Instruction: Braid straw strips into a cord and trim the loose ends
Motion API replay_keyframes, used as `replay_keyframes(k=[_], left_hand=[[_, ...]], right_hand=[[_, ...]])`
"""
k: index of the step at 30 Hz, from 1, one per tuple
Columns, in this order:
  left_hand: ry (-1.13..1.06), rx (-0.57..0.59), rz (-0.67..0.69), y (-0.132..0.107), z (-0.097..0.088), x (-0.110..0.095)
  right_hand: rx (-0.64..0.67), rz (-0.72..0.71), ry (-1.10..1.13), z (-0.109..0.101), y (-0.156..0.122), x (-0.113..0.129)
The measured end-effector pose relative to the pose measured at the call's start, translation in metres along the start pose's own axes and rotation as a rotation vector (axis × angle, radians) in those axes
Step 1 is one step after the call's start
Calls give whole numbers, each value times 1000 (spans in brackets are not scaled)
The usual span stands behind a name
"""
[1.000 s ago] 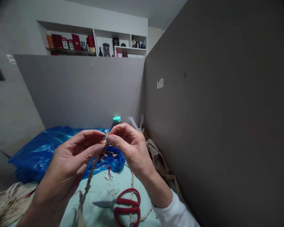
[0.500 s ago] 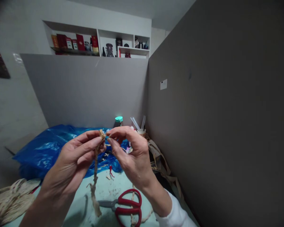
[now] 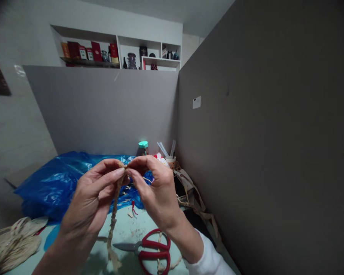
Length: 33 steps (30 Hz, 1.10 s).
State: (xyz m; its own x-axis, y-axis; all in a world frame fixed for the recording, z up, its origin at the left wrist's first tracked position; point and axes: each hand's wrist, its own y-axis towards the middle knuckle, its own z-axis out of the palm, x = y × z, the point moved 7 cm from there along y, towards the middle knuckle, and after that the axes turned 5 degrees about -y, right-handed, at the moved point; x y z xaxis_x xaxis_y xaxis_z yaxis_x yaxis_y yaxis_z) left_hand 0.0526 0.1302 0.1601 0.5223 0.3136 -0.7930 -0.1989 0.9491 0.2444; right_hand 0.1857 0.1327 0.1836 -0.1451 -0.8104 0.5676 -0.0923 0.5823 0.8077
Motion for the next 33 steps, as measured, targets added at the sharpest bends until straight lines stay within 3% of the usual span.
replay_keyframes(k=[7,11,14,16,22,29,33], left_hand=[[1,-2,7,6,-3,1],[67,41,-12,9,-5,-2],[173,123,-27,13,-3,-4],[221,156,-24,14,-2,-5],[207,89,2,15,-5,-5],[81,47,20,16,-2,6],[86,49,112,16,-1,9]], right_hand=[[-17,-357,-211,3,-3,25],[131,-563,-254,7,-7,30],[210,-596,-290,7,-7,27],[173,-547,-277,3,-3,24],[112,-166,-190,1,6,4],[88,69,-60,6,4,-18],[63,226,100,9,5,-34]])
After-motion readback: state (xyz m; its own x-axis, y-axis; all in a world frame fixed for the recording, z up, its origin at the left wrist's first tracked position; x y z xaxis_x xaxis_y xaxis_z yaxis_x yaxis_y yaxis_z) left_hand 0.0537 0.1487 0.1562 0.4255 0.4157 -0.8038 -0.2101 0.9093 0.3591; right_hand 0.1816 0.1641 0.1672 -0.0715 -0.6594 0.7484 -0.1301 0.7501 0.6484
